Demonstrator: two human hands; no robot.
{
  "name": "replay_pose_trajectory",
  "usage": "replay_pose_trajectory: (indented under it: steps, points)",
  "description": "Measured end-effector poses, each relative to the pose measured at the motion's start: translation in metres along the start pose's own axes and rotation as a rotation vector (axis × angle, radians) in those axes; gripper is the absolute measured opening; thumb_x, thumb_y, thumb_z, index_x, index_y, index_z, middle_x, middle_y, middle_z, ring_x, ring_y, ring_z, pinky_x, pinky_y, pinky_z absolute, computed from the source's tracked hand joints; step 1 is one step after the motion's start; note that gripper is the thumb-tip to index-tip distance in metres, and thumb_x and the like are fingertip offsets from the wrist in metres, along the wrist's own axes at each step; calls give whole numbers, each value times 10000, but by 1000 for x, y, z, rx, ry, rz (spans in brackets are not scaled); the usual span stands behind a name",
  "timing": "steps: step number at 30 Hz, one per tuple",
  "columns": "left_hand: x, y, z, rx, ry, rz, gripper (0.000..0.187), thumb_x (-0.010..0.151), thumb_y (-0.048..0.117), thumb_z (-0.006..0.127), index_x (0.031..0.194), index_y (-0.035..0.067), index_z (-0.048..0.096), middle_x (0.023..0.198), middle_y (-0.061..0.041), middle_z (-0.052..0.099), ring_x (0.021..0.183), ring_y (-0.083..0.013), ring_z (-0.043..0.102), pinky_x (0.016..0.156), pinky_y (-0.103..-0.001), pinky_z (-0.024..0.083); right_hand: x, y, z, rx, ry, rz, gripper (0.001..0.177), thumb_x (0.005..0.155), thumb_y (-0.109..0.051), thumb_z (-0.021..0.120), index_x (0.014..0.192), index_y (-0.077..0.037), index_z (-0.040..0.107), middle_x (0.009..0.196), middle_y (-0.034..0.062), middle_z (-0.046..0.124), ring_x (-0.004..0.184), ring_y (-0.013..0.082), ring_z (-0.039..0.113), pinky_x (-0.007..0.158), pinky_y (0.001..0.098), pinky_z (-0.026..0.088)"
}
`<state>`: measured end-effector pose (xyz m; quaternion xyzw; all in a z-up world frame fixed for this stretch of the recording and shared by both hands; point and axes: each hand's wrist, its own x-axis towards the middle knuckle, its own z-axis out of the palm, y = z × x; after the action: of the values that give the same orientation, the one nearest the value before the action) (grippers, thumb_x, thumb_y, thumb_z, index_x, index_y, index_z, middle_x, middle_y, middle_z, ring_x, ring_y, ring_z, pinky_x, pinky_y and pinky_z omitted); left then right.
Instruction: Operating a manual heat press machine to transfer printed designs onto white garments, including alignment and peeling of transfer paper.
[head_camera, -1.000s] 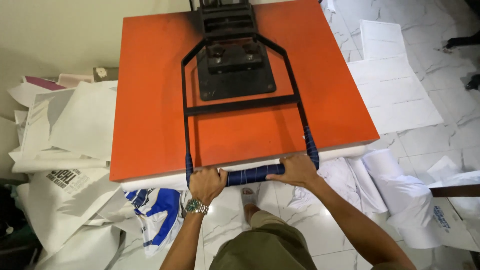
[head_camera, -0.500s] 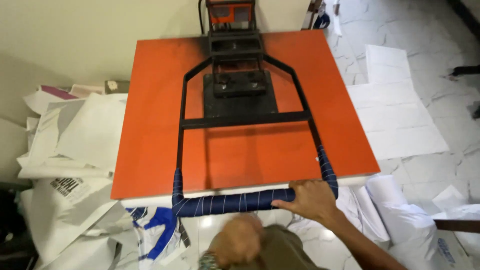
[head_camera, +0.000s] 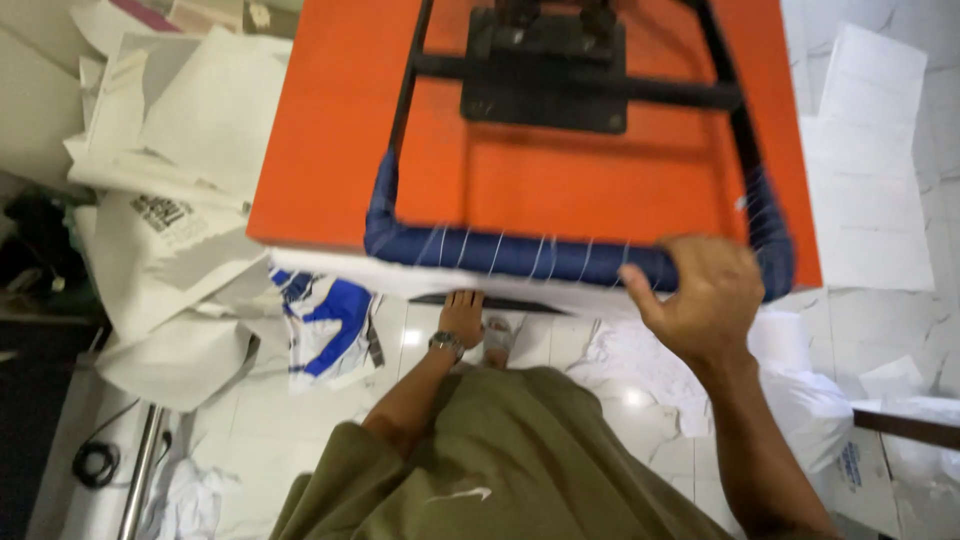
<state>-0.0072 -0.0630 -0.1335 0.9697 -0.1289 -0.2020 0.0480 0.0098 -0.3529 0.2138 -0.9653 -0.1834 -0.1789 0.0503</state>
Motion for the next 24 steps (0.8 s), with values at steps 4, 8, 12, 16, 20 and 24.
replay_pose_trajectory:
  steps: [4,8,12,16,20,24]
  points:
    - [8,0,10,-31,27,-36,754,884,483,670,1458,61,424,1479,-191,488,1413,-347,425,1221,-485,225,-45,-61,110,480,635,-334,357,905,-360,665,920,-3,680,1005,222,688,992,499,647,901,641,503]
    - [-19,9,-4,-35,0,-37,1018,777,678,733,1498,55,374,1516,-183,467,1438,-352,391,1227,-457,191,-106,-102,297,589,-265,-22,344,861,-139,674,1201,-92,677,1235,98,668,1179,344,625,998,496,461]
    - [-42,7,33,-91,-4,-49,963,855,577,735,1537,47,309,1537,-187,429,1453,-347,380,1237,-462,180,-138,-136,310,355,-621,72,644,895,-265,674,1485,-64,517,1512,180,531,1432,375,449,1171,539,316]
    - [-87,20,50,-17,58,-20,873,846,395,749,1530,58,324,1476,-167,496,1404,-315,448,1197,-452,215,-166,-163,269,281,-767,165,719,933,-321,612,1595,-174,375,1620,129,416,1510,330,351,1237,592,144]
    - [-149,19,59,-196,39,91,827,830,260,650,1563,46,333,1509,-178,481,1392,-329,477,1191,-455,239,-225,-184,262,218,-712,136,682,938,-369,637,1557,-182,418,1561,135,477,1485,333,387,1224,597,147]
    - [-219,9,24,-401,-79,173,836,807,282,596,1567,23,362,1565,-235,414,1433,-394,445,1213,-510,236,-287,-200,263,218,-696,124,710,912,-374,655,1554,-160,442,1604,147,419,1484,346,368,1202,623,194]
